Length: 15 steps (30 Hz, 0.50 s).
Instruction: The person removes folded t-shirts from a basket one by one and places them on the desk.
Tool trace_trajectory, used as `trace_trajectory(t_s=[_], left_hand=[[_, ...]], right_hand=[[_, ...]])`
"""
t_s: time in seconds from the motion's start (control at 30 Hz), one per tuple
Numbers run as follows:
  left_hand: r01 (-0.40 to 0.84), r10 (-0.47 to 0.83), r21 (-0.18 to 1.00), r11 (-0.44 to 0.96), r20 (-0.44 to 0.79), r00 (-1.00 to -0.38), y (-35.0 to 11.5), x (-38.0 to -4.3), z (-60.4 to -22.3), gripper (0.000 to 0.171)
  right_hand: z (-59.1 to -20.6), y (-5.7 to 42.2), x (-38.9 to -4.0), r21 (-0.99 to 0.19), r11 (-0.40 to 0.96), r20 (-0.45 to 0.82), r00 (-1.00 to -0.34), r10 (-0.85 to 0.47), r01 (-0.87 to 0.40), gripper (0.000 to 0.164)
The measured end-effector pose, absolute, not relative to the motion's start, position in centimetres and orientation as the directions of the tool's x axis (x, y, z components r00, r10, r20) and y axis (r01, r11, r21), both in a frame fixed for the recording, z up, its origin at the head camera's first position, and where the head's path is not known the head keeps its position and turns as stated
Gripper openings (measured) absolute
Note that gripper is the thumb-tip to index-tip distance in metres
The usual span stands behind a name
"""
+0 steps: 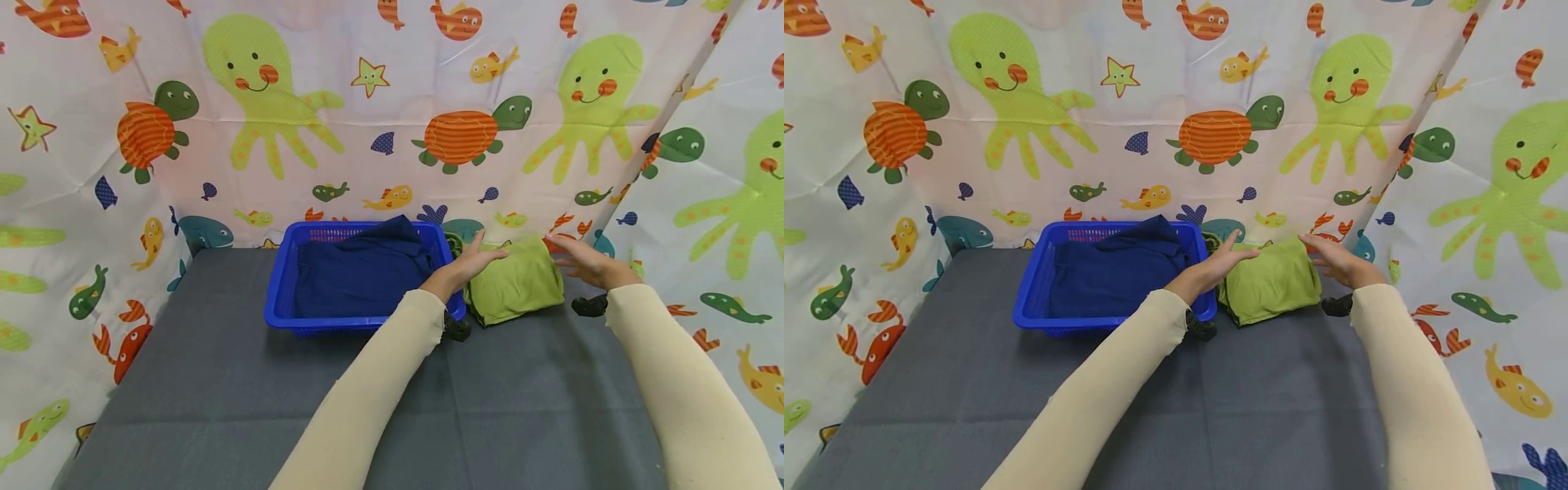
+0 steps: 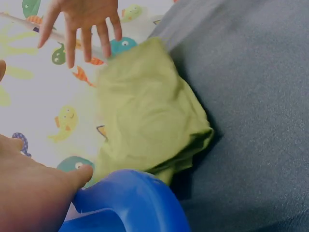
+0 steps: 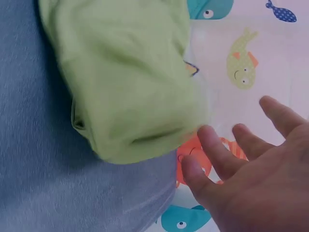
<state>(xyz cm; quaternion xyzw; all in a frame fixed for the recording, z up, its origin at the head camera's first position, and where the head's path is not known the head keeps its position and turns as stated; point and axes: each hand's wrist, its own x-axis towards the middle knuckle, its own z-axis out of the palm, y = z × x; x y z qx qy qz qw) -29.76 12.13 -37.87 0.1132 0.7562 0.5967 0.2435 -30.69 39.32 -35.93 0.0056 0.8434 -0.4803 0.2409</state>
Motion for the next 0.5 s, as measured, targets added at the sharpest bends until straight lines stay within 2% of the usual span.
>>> trace_trajectory(t_s=[0.17,0.37,0.5], left_hand=[[-0.115,0.473,0.958,0.263,-0.232,-0.850,11.7,-29.7,-37.6,0.084],[-0.090,0.525,0.964,0.250,-0.213,-0.824,11.1,-29.1,-37.0,0.078],[-0.058,0.514,0.966,0.251,-0.184,-0.838,10.9,-28.6,-37.0,0.073]], right_hand=[[-35.9,39.2,-30.6,-0.761,0.602,-0.441,-0.873,-0.208,0.242,0.090],[-35.8,38.7,-30.3,-0.748,0.616,-0.455,-0.866,-0.207,0.246,0.089],[-35.9,38.4,-30.0,-0.757,0.615,-0.434,-0.872,-0.225,0.218,0.091]])
